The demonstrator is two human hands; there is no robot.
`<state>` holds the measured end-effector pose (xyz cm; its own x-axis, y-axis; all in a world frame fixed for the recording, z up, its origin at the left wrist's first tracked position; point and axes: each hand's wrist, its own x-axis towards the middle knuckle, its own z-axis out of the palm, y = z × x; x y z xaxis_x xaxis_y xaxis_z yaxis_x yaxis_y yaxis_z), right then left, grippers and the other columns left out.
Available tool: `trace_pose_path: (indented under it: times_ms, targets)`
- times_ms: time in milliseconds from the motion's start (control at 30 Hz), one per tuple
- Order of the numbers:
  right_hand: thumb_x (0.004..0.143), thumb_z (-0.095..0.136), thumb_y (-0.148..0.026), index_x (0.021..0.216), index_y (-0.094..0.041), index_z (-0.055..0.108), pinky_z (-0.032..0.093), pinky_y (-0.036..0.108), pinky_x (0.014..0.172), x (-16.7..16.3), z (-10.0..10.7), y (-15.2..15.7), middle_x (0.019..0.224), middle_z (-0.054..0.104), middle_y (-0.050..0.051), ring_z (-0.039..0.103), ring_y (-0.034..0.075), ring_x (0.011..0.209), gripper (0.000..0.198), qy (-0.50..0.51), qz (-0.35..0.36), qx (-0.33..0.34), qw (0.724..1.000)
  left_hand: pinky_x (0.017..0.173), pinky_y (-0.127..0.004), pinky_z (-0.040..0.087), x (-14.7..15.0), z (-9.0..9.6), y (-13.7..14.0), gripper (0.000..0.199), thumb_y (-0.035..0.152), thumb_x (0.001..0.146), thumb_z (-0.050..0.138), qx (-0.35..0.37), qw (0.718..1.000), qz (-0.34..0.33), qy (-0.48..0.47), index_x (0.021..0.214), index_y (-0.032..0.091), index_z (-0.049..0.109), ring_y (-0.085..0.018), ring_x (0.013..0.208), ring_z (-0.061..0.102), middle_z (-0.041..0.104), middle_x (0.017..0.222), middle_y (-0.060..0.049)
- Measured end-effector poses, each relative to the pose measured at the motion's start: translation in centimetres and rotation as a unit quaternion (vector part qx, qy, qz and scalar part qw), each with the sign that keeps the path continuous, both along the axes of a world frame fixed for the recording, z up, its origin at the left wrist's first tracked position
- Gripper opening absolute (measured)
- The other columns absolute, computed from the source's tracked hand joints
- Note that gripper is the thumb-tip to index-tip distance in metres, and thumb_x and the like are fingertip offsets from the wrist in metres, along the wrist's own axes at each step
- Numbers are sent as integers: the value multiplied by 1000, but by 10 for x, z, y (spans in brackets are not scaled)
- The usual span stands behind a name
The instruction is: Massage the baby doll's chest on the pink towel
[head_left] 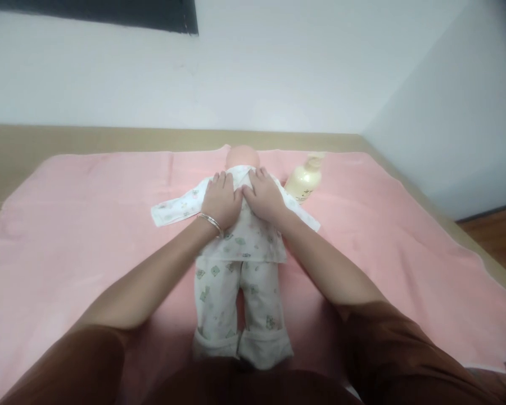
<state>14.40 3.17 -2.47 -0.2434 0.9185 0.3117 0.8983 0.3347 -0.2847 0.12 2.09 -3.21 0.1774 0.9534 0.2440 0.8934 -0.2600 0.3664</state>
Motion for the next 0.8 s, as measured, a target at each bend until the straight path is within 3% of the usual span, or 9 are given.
trace_pose_path:
  times_ms: [133,333,500,633,800]
  targets:
    - [98,34,-30,138,-2,48,36,51,116,2,-10,5,144,53,24,47,34,136,51,8,10,12,1000,122,-58,30,4,-3,-7,55,25,97,30,46,999,-14,16,143,-2,42,-38,148,37,44,153,-28]
    - [99,33,-30,139,-1,49,37,50,115,1,-10,3,142,55,24,50,34,134,52,-3,11,10,1000,121,-57,33,4,-9,-3,54,25,97,30,57,998,-18,-1,142,-1,44,-38,147,39,46,152,-27]
    - [100,32,-29,141,-1,46,39,51,112,5,-6,6,143,54,25,50,35,133,52,-25,20,4,999,123,-58,29,5,-1,-6,56,24,96,29,24,1000,-13,4,142,-4,45,-40,147,37,44,154,-26]
    - [103,29,-31,141,-2,46,41,48,110,9,5,3,142,54,25,51,34,130,51,-71,57,-21,996,123,-56,31,0,8,1,55,26,93,35,-20,999,-33,-15,142,2,47,-36,145,40,47,153,-22]
    - [103,27,-28,139,0,49,43,46,106,-7,17,-32,130,61,26,56,36,123,50,-149,59,6,987,114,-50,41,-12,11,19,38,27,91,34,-38,998,-29,-39,114,13,61,-32,123,56,65,126,-17]
